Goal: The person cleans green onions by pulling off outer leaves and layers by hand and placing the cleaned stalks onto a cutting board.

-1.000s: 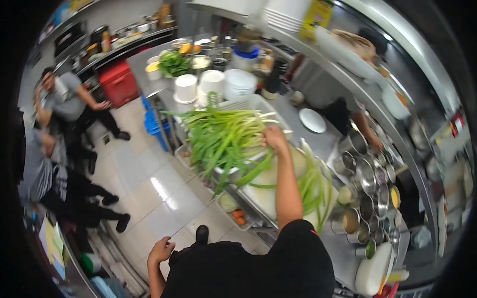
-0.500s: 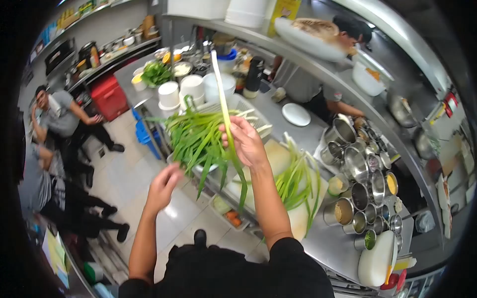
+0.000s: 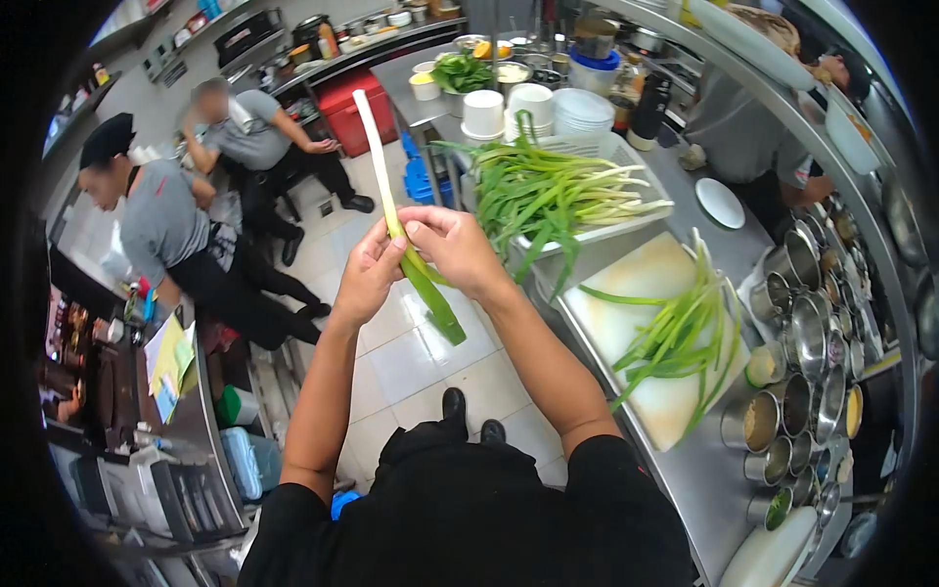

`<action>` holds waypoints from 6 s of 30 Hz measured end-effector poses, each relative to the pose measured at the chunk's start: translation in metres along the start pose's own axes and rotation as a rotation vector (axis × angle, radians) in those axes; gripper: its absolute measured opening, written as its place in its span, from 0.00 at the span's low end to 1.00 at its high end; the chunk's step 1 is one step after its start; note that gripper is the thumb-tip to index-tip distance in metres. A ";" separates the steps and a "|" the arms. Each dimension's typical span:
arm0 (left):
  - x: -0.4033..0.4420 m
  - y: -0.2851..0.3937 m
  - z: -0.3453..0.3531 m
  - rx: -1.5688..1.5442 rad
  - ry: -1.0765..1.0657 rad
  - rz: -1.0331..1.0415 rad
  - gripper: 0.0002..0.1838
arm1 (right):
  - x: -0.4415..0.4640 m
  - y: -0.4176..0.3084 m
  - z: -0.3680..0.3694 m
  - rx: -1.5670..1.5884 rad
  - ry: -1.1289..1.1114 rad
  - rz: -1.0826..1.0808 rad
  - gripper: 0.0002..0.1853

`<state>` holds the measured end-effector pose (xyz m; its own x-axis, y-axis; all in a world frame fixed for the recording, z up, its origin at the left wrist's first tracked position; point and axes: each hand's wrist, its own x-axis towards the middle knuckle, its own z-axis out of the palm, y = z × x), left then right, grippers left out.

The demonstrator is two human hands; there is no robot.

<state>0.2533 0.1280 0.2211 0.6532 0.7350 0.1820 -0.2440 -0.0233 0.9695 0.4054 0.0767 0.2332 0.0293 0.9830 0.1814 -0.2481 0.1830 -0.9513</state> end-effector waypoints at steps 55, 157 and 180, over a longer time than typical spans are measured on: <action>-0.257 -0.034 -0.011 0.110 -0.092 -0.384 0.18 | -0.291 0.102 0.161 -0.228 0.089 0.225 0.14; -0.256 -0.035 -0.096 -0.279 0.735 0.020 0.20 | -0.374 0.155 0.183 -0.208 0.039 0.504 0.10; -0.203 -0.116 -0.094 -0.534 0.802 -0.339 0.24 | -0.442 0.158 0.203 -0.812 0.973 -0.177 0.06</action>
<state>0.0816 0.0450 0.0562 0.1226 0.8884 -0.4425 -0.5516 0.4316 0.7138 0.1566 -0.3322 0.0535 0.7797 0.4884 0.3919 0.4817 -0.0680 -0.8737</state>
